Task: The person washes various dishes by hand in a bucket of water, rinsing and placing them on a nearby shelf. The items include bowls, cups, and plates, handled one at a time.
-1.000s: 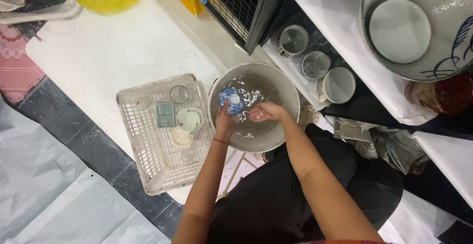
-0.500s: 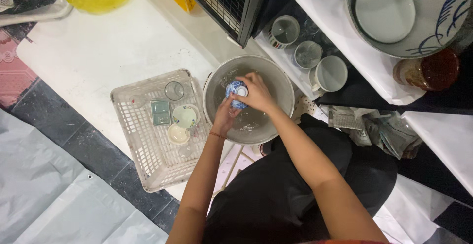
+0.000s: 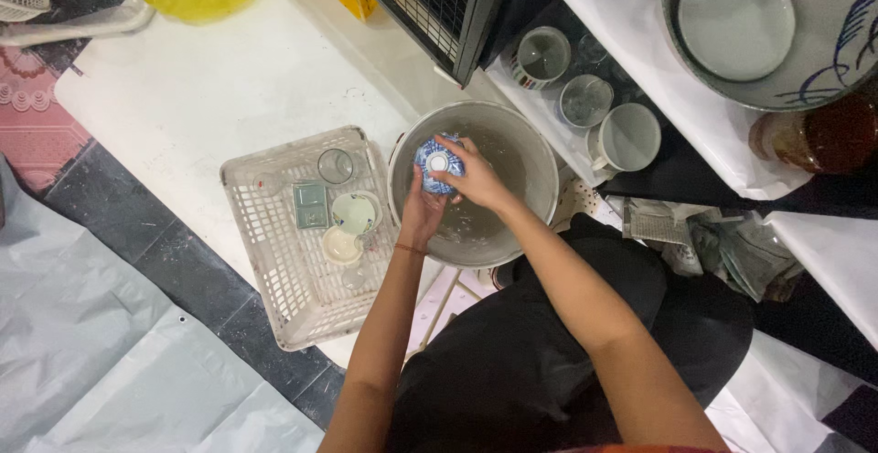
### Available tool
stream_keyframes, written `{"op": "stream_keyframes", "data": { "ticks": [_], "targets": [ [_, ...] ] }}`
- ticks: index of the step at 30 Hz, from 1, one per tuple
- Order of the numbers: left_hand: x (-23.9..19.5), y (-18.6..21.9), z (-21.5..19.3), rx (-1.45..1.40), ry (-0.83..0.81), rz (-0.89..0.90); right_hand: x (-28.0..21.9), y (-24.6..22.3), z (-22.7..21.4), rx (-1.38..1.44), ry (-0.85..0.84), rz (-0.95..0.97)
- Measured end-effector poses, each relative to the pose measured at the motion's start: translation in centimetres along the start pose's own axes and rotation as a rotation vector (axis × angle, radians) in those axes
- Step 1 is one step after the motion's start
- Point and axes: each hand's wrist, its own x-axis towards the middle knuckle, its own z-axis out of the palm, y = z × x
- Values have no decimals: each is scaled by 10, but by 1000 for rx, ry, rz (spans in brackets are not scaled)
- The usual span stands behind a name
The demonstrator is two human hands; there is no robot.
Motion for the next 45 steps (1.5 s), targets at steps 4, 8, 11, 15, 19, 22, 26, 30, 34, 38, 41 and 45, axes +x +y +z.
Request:
{"op": "stream_keyframes", "data": {
  "ticks": [4, 8, 11, 15, 19, 22, 26, 30, 34, 38, 41, 45],
  "targets": [
    [-3, -4, 2, 99, -13, 40, -4, -4, -7, 217, 56, -15],
    [-1, -8, -1, 154, 55, 5, -3, -5, -11, 86, 108, 275],
    [-3, -7, 3, 100, 41, 13, 2, 9, -4, 106, 127, 193],
    [-5, -7, 4, 97, 90, 4, 7, 26, -6, 153, 19, 58],
    [-3, -10, -4, 135, 63, 27, 11, 35, -9, 160, 30, 301],
    [3, -13, -9, 232, 188, 33, 19, 89, -17, 354, 57, 332],
    [0, -10, -17, 216, 233, 87, 27, 193, -22, -292, 80, 366],
    [9, -14, -28, 142, 281, 85, 14, 243, -8, -776, 28, 513],
    [18, -18, -48, 37, 227, 103, 24, 239, -7, -303, -160, 697],
    [23, -24, -60, 46, 293, 158, 34, 205, -7, 692, -413, 811],
    [24, -32, -72, 179, 324, 146, 50, 145, -13, 853, -479, 617],
    [18, -35, -73, 420, 387, 40, 45, 79, -11, 567, -339, 458]
  ]
}}
